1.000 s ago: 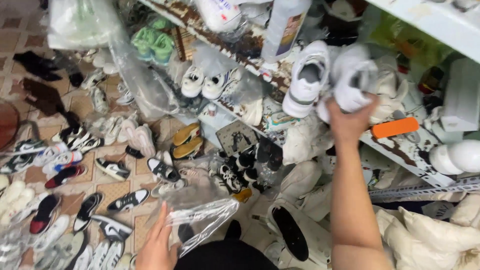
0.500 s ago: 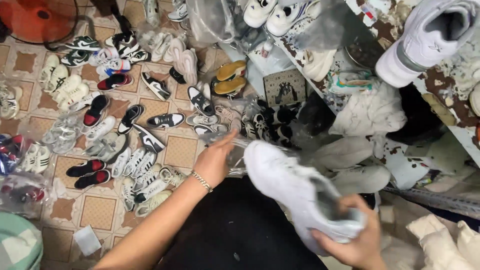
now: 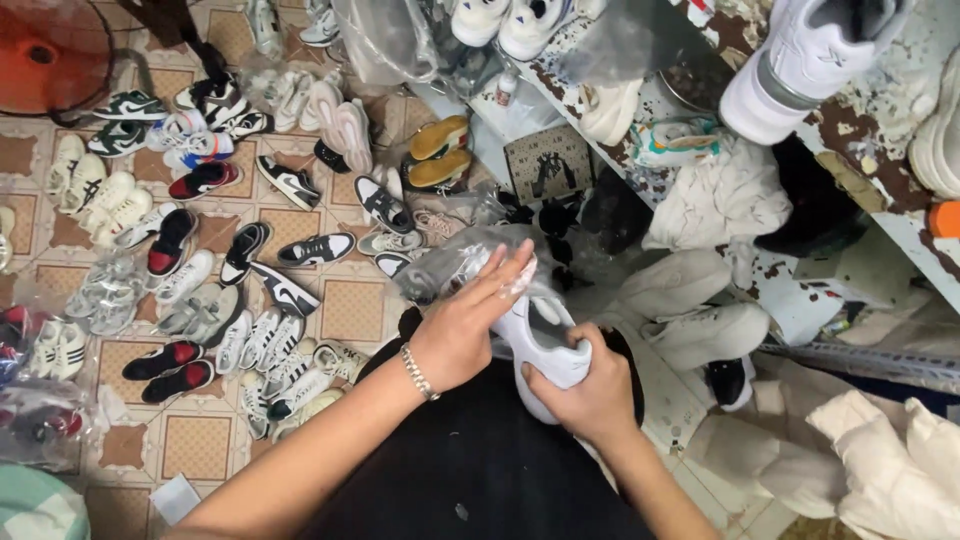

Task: A person is applying a white substance to various white sneakers using a bottle with a sponge applicator to restore or clean them.

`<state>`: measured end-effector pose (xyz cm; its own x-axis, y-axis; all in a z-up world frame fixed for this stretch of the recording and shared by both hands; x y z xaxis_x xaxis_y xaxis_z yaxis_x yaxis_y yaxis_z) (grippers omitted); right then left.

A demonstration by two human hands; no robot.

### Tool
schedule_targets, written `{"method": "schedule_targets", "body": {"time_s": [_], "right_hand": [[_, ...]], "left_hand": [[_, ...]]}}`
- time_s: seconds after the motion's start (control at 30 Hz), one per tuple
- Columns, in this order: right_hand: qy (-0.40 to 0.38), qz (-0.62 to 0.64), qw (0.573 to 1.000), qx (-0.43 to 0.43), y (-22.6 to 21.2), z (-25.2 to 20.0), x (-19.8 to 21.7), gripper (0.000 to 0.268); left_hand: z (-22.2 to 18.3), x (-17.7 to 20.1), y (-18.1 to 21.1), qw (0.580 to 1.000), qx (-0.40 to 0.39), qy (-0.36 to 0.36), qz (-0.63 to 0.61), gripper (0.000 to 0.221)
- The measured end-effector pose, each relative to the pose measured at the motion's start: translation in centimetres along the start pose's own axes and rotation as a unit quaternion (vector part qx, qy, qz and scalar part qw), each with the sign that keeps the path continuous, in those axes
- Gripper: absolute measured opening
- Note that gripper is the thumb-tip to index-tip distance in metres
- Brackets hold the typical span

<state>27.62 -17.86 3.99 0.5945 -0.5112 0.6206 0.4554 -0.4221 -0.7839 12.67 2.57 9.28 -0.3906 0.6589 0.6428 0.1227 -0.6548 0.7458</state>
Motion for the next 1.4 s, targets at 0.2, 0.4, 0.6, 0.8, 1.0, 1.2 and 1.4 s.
{"method": "schedule_targets", "body": {"time_s": [0.2,0.4,0.6,0.8,1.0,1.2,1.4], "right_hand": [[0.146,0.187,0.966,-0.105,4.3,-0.4,-6.6,0.061],[0.099,0.164,0.981,-0.003,3.7,1.8,-12.4,0.046],[0.091,-0.013,0.979,0.182,2.1,2.5,-16.7,0.038],[-0.033,0.078,0.991,-0.108,5.6,6.8,-20.7,0.077],[0.059,0.183,0.957,-0.217,6.5,7.4,-18.7,0.086],[0.076,0.215,0.96,-0.16,6.7,8.0,-17.8,0.07],[-0.03,0.256,0.932,-0.256,8.6,10.9,-18.1,0.083]], "left_hand": [[-0.3,0.7,1.2,0.992,-0.039,-0.1,0.06,0.106],[-3.7,-2.0,-0.7,0.986,-0.137,-0.085,-0.042,0.102],[-2.3,-2.7,-2.6,0.981,-0.082,-0.15,-0.095,0.117],[-4.1,-6.3,-7.0,0.934,-0.062,-0.24,-0.257,0.101],[-7.1,-12.1,-15.5,0.94,0.017,-0.254,-0.227,0.08],[-2.3,-9.5,-13.0,0.931,-0.015,-0.214,-0.296,0.111],[-3.6,-15.3,-22.6,0.829,0.211,-0.216,-0.47,0.082]]}}
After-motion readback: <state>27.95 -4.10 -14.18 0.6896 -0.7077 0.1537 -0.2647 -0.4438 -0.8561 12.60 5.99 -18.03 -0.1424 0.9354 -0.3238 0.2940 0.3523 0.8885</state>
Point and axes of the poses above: each hand's wrist, its own z-axis towards the middle knuckle, its own x-axis out of the back of the hand, y = z × x, the point moved 5 cm from there along z, towards the middle knuckle, and after that the axes turned 1 degree about x, right-handed, at the moved point
